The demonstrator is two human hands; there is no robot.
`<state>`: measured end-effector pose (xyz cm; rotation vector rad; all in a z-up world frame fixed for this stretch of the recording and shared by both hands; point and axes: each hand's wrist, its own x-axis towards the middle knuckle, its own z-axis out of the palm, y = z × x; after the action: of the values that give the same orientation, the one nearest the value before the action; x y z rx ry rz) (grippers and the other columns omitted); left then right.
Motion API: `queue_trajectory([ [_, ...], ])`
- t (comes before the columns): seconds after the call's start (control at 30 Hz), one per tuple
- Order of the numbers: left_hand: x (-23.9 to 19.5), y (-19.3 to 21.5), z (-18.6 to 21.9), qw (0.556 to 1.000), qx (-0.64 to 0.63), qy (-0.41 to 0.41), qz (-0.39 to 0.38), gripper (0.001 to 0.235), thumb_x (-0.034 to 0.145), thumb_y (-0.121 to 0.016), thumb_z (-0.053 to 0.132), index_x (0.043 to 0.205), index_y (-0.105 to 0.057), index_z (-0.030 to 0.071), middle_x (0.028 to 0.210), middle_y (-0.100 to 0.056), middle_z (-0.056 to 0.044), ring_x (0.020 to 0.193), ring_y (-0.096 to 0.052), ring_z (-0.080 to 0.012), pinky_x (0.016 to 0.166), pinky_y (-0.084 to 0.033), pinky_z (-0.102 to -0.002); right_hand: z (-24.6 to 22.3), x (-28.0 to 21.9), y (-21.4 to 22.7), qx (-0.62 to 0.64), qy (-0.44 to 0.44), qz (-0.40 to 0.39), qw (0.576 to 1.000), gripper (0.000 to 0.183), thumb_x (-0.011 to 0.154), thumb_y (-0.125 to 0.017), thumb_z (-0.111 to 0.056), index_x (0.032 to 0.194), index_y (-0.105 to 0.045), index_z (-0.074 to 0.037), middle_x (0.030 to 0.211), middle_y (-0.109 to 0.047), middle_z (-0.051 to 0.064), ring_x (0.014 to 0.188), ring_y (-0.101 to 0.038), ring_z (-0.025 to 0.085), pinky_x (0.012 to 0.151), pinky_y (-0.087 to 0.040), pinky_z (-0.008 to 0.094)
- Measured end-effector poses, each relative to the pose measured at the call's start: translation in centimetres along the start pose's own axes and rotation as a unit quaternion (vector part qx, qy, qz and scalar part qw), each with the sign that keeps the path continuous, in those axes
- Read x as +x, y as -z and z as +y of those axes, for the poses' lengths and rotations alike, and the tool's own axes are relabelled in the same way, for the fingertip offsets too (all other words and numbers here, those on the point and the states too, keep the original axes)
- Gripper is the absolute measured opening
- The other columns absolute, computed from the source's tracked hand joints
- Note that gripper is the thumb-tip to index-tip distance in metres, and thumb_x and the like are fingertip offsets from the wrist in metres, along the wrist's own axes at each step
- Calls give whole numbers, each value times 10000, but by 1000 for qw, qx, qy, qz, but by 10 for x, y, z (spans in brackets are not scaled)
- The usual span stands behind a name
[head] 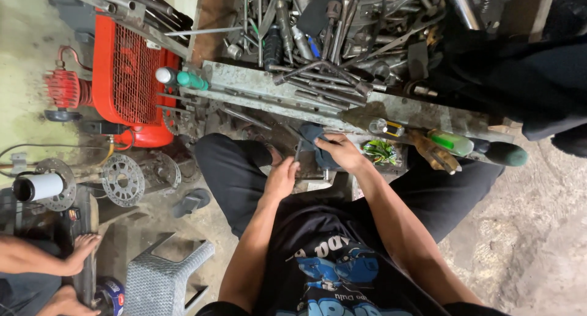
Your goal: Cleaning and inspecting a metallic engine component with a cloth in a workshop.
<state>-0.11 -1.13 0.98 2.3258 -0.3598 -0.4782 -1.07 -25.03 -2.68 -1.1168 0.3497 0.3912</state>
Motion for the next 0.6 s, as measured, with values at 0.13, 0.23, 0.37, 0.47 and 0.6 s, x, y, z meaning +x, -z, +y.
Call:
queue_trajectory([
  [0.13, -10, 1, 20, 990, 77, 64, -104, 264, 1016, -547, 331, 1145, -663, 132, 923, -747, -184, 876, -703, -410, 747, -535, -501, -7, -5, -3, -19, -8, -13, 1000, 292, 980, -656, -223, 1144, -766, -9, 920, -736, -10, 799, -613, 69, 722, -515, 251],
  [0.23, -8, -3, 17, 992, 75, -16, -99, 274, 1001, -600, 330, 1135, -683, 106, 953, -720, -220, 893, -677, -450, 741, -531, -516, -14, -8, -1, 1, -42, -9, 999, 313, 953, -659, -185, 1209, -741, -25, 968, -753, 12, 827, -640, 86, 754, -539, 262],
  [0.37, -3, 2, 11, 995, 70, 39, -61, 280, 1012, -576, 337, 1169, -679, 129, 956, -726, -212, 920, -688, -436, 778, -539, -500, -8, -4, 5, -4, -11, -65, 998, 346, 928, -686, -155, 1245, -727, -21, 1040, -761, 13, 880, -650, 87, 814, -540, 256],
  [0.47, -4, 4, 22, 993, 74, 15, -92, 284, 1011, -580, 334, 1185, -676, 131, 995, -721, -215, 944, -676, -443, 785, -532, -502, 1, -2, 10, -6, -13, -64, 998, 331, 961, -694, -149, 1247, -756, 5, 1007, -720, 44, 853, -589, 117, 771, -487, 287],
  [0.6, -9, 8, 35, 988, 53, 23, -147, 309, 1000, -585, 329, 1223, -667, 130, 1038, -720, -204, 973, -678, -414, 809, -529, -466, 4, 2, 5, -29, 67, 35, 997, 299, 956, -697, -160, 1203, -720, 8, 1148, -745, -19, 978, -619, 59, 890, -507, 238],
])
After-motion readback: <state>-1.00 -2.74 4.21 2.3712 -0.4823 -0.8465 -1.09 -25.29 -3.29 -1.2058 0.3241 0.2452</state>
